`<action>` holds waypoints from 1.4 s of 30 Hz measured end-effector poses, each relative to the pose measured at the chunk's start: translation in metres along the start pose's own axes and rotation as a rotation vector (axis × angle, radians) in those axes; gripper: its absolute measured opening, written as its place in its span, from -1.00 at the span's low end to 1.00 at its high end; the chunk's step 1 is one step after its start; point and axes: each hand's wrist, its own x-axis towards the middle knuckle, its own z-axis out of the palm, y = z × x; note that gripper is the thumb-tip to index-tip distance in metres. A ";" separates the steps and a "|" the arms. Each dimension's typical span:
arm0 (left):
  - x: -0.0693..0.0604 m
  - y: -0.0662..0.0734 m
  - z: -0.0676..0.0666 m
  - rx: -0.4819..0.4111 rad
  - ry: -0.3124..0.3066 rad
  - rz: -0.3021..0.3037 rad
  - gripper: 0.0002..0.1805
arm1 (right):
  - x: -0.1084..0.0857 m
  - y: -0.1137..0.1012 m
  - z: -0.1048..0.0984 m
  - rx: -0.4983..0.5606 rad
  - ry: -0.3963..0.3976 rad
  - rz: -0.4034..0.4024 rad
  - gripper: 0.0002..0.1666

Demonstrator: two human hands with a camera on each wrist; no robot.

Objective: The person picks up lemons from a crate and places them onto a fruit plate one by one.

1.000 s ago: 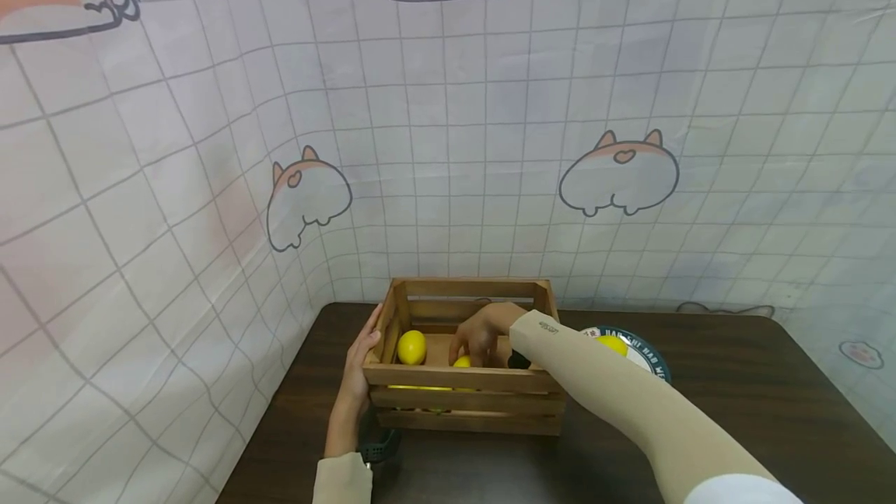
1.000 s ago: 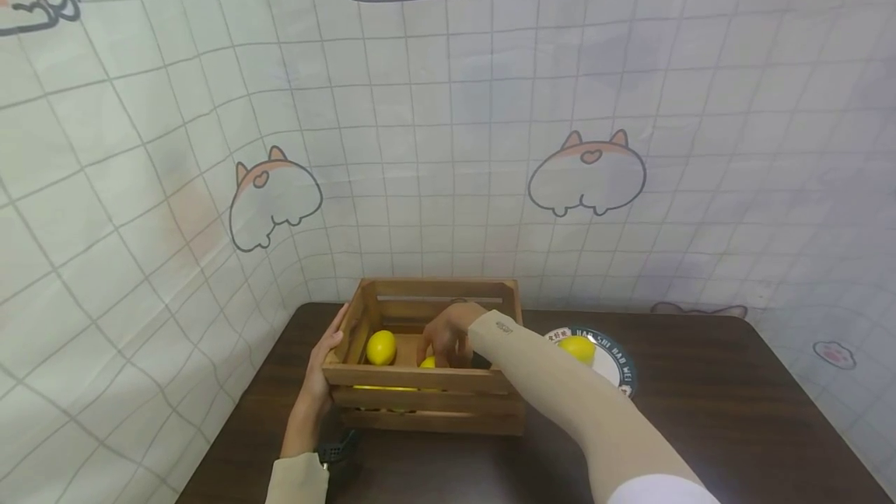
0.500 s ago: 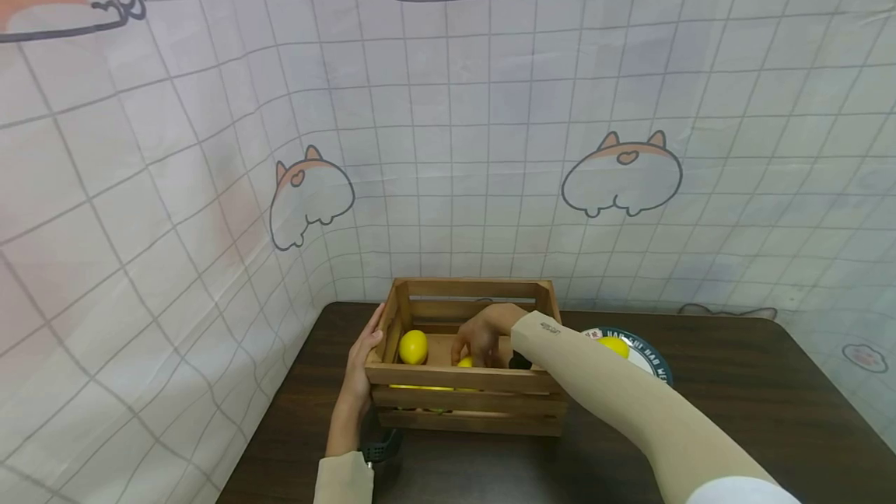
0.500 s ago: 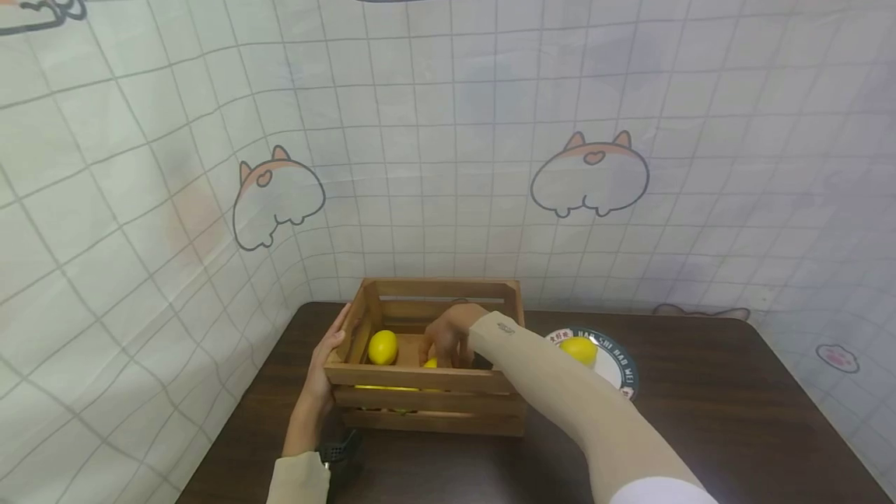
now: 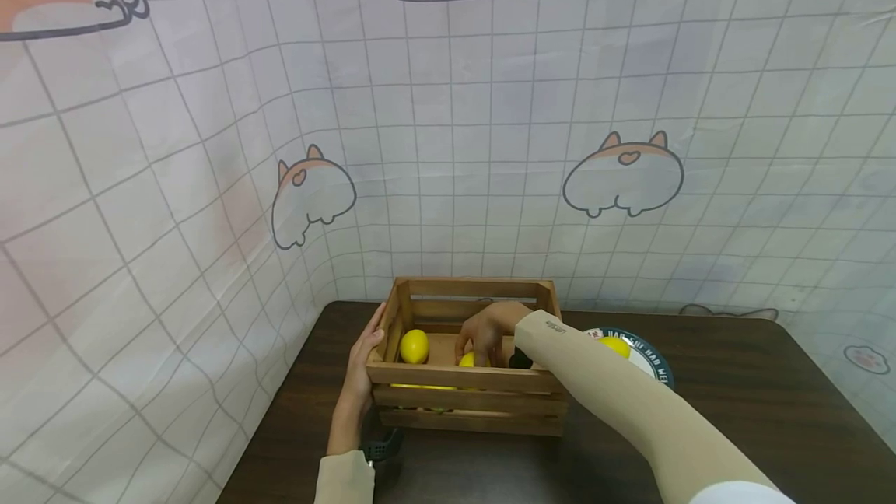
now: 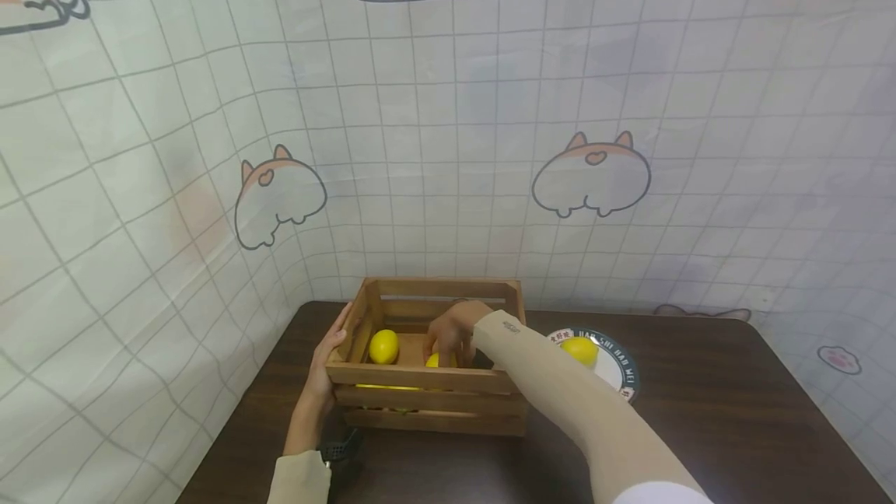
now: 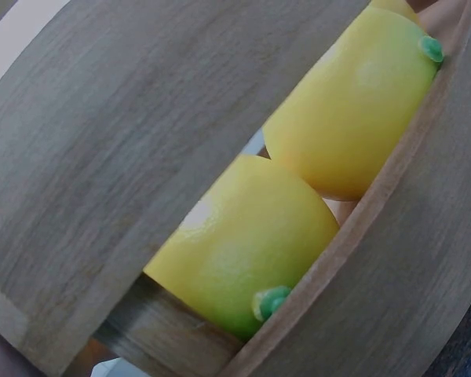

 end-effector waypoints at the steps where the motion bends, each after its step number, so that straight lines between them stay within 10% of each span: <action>1: 0.000 0.000 0.000 0.001 0.001 0.001 -0.34 | 0.001 0.001 -0.001 -0.005 0.008 -0.007 -0.50; 21: 0.001 0.001 -0.002 -0.003 -0.011 0.006 -0.39 | -0.031 -0.003 -0.010 -0.089 0.180 -0.224 -0.59; 42: -0.001 0.003 0.002 -0.024 -0.015 0.006 -0.37 | -0.067 0.000 -0.018 0.149 0.202 -0.566 -0.49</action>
